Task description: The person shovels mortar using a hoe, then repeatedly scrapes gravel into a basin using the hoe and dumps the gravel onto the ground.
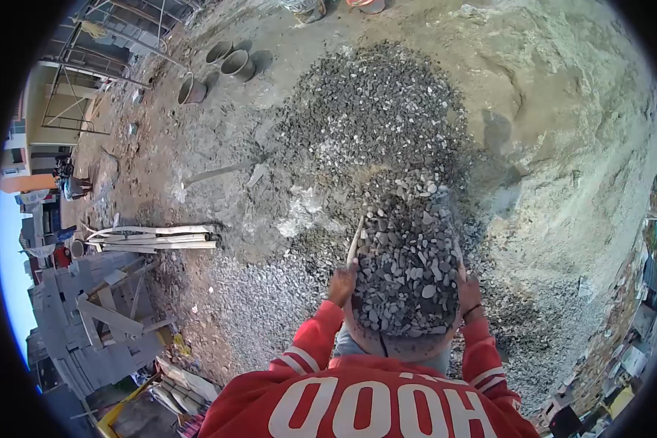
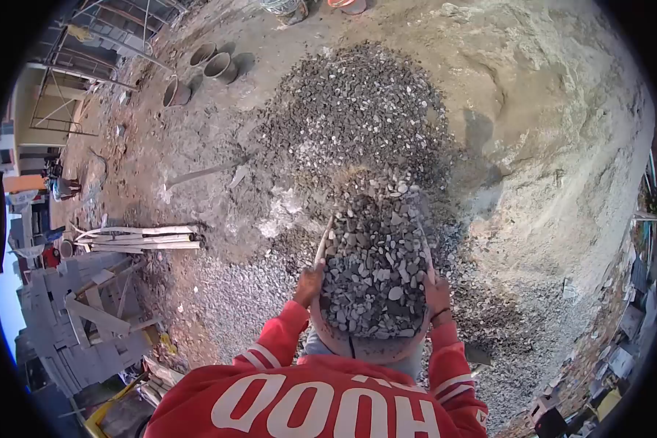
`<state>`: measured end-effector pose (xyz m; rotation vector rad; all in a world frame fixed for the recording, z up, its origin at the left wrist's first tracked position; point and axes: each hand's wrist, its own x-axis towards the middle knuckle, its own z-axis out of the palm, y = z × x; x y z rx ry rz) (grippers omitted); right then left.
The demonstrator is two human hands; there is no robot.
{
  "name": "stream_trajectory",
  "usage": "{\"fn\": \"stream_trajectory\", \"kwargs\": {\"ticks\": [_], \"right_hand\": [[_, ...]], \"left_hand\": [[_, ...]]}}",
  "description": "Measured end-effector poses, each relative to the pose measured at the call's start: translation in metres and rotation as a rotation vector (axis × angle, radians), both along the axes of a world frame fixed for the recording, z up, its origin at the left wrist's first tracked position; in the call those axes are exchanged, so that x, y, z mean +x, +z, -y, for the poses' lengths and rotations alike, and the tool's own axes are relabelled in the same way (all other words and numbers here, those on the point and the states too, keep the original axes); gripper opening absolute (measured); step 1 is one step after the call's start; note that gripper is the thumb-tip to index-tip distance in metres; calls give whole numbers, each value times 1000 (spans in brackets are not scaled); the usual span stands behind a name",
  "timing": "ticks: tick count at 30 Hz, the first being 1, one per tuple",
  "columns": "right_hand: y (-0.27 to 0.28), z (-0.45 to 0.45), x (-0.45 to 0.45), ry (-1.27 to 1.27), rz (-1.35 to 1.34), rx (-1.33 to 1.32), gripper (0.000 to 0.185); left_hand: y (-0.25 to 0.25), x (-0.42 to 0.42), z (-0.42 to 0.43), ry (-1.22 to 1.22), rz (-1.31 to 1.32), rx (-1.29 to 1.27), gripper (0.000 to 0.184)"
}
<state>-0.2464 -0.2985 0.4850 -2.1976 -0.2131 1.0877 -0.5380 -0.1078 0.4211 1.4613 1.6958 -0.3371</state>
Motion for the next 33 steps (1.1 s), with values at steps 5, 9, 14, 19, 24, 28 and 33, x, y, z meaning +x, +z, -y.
{"fn": "stream_trajectory", "kwargs": {"ticks": [5,9,14,19,24,28,33], "right_hand": [[-44,-97,25,212,-15,-34,49],[-26,-164,55,369,62,69,49],[-137,-205,131,471,199,7,74],[-127,-228,245,466,-81,78,66],[-75,-234,324,-63,-218,67,38],[-82,-262,404,39,-99,-202,44],[-191,-316,551,227,-203,-223,52]], "left_hand": [[25,-3,-44,-188,96,211,48],[-57,-10,-46,634,273,-61,63],[-65,41,-81,606,545,61,57],[-140,169,-161,-225,82,580,50],[-174,299,-212,-545,-3,350,34],[-180,378,-237,-515,105,249,34],[-83,434,-277,-348,164,149,32]]}}
